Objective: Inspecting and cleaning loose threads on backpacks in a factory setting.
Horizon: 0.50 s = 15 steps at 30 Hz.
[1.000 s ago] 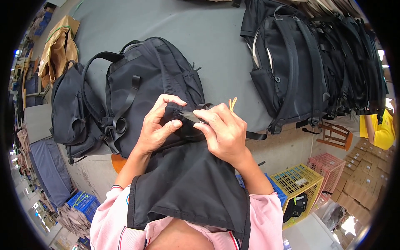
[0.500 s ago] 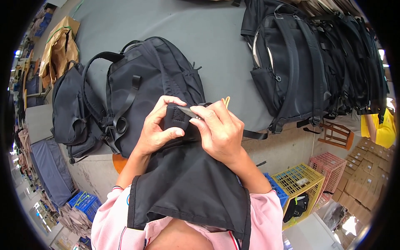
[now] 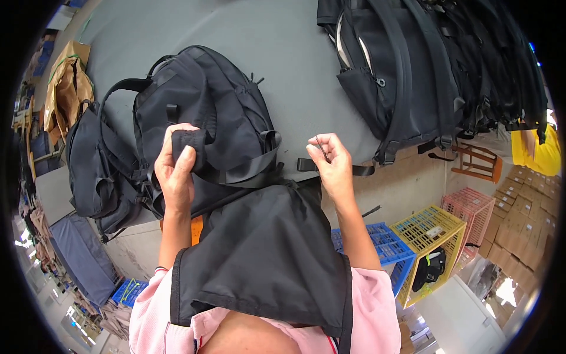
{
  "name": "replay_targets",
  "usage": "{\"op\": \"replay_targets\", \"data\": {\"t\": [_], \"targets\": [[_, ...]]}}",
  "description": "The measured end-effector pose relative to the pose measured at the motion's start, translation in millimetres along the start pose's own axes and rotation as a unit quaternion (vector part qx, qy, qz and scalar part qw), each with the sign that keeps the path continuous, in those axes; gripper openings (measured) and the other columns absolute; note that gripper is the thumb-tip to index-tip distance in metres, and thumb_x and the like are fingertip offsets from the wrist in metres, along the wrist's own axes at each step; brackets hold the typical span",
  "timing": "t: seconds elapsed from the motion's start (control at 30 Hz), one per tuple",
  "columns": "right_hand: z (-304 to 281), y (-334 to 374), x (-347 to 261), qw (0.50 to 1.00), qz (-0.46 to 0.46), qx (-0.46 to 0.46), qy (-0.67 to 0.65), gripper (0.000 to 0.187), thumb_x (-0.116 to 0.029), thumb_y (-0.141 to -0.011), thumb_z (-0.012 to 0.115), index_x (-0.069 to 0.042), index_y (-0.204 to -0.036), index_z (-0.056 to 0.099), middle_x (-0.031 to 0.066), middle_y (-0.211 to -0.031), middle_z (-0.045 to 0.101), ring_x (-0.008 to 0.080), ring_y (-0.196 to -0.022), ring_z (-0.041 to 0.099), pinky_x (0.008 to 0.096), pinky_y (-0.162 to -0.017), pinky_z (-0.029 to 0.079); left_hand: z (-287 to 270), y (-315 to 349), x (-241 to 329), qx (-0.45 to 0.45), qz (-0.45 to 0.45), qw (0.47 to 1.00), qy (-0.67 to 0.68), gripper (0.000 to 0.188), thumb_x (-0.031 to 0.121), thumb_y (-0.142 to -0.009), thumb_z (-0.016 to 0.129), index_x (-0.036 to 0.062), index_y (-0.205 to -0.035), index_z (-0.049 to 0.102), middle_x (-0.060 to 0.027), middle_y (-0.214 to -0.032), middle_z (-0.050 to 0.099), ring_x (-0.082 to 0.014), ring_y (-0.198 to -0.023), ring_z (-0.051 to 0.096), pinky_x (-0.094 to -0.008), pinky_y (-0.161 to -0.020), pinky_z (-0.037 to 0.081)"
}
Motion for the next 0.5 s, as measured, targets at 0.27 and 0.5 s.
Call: {"op": "replay_targets", "data": {"t": [0.27, 0.5], "targets": [[27, -11, -54, 0.987, -0.026, -0.009, -0.156, 0.022, -0.019, -0.096, 0.049, 0.000, -0.091, 0.058, -0.0007, -0.065, 0.050, 0.0026, -0.050, 0.040, 0.0175, -0.046, 0.035, 87, 38, 48, -0.430, 0.139, 0.892, 0.034, 0.048, 0.053, -0.082, 0.057, 0.0062, -0.072, 0.059, -0.0095, -0.099, 0.064, -0.0270, -0.098, 0.058, -0.0464, -0.095, 0.036], [63, -59, -75, 0.993, -0.048, -0.094, 0.051, 0.016, -0.016, -0.091, 0.057, -0.002, -0.092, 0.064, 0.0007, -0.072, 0.059, 0.0017, -0.053, 0.043, 0.0169, -0.048, 0.036, -112, -51, 95, 0.172, 0.193, 0.890, -0.376, 0.030, 0.011, -0.080, 0.063, -0.0001, -0.107, 0.057, -0.0166, -0.117, 0.054, -0.0279, -0.114, 0.050, -0.0363, -0.100, 0.035]]}}
Point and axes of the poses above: each hand's wrist, its own y-axis away from the middle knuckle, its own z-axis out of the palm, x = y × z, the point moved 10 cm from there along -y, towards the middle knuckle
